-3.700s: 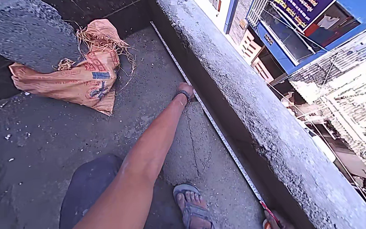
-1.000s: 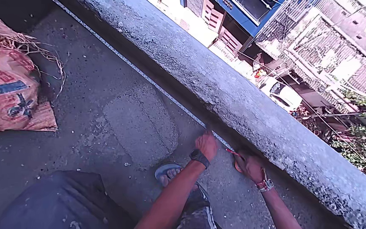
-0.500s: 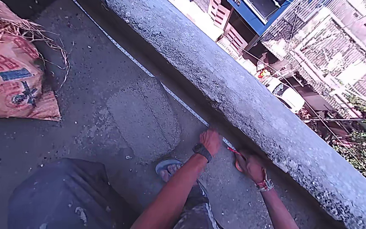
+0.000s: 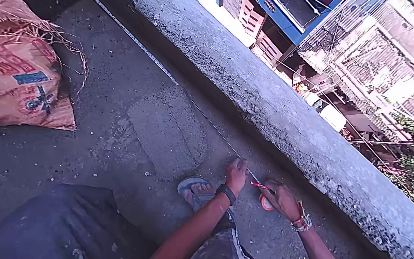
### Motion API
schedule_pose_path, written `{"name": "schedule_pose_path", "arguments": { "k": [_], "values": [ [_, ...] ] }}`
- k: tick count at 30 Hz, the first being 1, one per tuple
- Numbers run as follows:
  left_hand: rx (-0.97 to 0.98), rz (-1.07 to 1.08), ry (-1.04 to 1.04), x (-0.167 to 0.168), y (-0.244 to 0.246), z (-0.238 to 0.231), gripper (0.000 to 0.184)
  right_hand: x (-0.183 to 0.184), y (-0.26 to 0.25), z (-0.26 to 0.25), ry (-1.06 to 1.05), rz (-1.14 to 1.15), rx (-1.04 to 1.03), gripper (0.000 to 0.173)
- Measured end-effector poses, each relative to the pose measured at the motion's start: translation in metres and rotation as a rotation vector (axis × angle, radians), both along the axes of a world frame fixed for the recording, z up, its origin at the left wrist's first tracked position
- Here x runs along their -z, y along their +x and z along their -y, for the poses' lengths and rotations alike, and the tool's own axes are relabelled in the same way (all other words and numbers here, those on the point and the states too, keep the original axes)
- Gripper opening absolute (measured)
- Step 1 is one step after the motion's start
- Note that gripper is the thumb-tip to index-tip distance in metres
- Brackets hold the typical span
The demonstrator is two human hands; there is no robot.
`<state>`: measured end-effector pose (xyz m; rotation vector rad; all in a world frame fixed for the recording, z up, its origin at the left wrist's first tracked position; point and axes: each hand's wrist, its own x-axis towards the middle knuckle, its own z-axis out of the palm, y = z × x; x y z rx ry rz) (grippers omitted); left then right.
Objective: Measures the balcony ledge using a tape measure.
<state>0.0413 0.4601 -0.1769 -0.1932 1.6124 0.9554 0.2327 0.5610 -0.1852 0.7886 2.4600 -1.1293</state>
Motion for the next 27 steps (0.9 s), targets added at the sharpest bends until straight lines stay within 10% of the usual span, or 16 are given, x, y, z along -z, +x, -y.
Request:
{"name": "schedule_pose_path", "arguments": {
  "k": [10,17,27],
  "values": [
    [-0.16,-0.185,0.003,0.023,0.014,0.032,0.028,0.003,-0.107,0.028,0.294,-0.438,0.393,0.061],
    [-0.167,-0.212,-0.006,0.023,0.01,0.046,0.026,0.033,-0.151,0.029,0.135,-0.643,0.589,0.024],
    [-0.183,-0.142,0.049,0.021,0.004,0.065,0.026,0.054,-0.154,0.037,0.311,-0.658,0.559,0.019]
  ]
}}
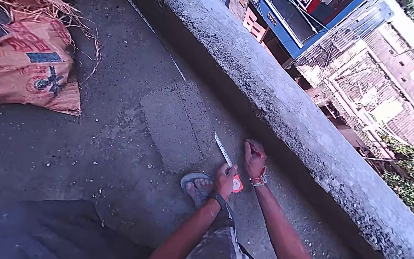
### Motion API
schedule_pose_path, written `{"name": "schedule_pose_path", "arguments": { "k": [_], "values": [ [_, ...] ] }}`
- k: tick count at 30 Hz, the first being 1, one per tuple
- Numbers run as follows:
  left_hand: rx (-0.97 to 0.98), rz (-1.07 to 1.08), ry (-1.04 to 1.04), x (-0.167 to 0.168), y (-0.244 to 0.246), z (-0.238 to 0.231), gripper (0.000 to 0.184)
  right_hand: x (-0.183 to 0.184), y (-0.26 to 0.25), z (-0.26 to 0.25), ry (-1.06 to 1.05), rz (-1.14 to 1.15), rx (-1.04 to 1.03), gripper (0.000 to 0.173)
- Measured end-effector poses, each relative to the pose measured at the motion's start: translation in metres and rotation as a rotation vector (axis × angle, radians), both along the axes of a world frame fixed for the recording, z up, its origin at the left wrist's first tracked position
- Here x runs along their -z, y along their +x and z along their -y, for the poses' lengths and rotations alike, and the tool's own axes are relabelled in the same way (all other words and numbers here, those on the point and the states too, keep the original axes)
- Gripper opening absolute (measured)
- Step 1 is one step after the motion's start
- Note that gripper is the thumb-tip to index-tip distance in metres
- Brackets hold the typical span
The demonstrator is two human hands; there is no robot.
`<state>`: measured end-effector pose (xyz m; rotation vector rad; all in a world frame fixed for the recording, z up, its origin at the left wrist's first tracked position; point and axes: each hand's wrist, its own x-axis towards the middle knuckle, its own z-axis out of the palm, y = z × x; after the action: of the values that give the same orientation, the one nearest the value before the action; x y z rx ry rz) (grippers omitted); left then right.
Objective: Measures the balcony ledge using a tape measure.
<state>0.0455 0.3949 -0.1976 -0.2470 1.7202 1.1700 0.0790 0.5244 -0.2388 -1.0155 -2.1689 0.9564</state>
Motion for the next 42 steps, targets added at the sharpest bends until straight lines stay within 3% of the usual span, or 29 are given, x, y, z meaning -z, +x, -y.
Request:
{"name": "schedule_pose_path", "arguments": {
  "k": [7,11,14,17,19,22,25,28,31,35,40,42],
  "values": [
    [0.044,-0.068,-0.008,-0.002,-0.001,0.006,0.026,-0.012,-0.011,0.011,0.165,0.174,-0.087,0.018],
    [0.098,-0.128,-0.066,-0.013,0.0,0.008,0.027,-0.07,-0.003,0.017,-0.225,0.458,-0.192,0.024],
    [0.046,-0.078,-0.063,-0.018,0.005,0.007,0.029,-0.084,0.025,0.016,-0.144,0.329,-0.057,0.021],
    [0.019,0.039,0.03,-0.031,0.017,0.004,0.025,-0.083,0.042,0.016,-0.26,0.35,0.015,0.031],
    [0.033,0.095,0.117,-0.034,0.025,0.004,0.02,-0.08,0.041,0.015,-0.411,0.398,-0.079,0.039],
    [0.067,0.228,0.223,-0.032,0.032,0.012,0.023,-0.083,0.019,0.008,-0.57,0.54,-0.323,0.037],
    [0.231,0.35,0.245,-0.033,0.038,0.018,0.021,-0.084,-0.015,0.001,-0.602,0.737,-0.546,0.043],
    [0.359,0.415,0.243,-0.038,0.035,0.014,0.02,-0.085,-0.04,0.001,-0.587,0.753,-0.642,0.039],
    [0.396,0.434,0.231,-0.037,0.041,0.02,0.018,-0.101,-0.028,-0.003,-0.527,0.61,-0.57,0.029],
    [0.605,0.304,0.275,-0.02,0.039,0.039,0.025,-0.124,0.021,-0.007,-0.426,0.538,-0.476,0.026],
    [1.003,0.07,0.327,-0.037,0.003,0.046,0.021,-0.153,0.081,0.025,-0.28,0.419,-0.258,0.019],
    [1.188,-0.018,0.33,-0.051,-0.017,0.043,0.028,-0.171,0.1,0.036,-0.26,0.377,-0.13,0.016]
  ]
}}
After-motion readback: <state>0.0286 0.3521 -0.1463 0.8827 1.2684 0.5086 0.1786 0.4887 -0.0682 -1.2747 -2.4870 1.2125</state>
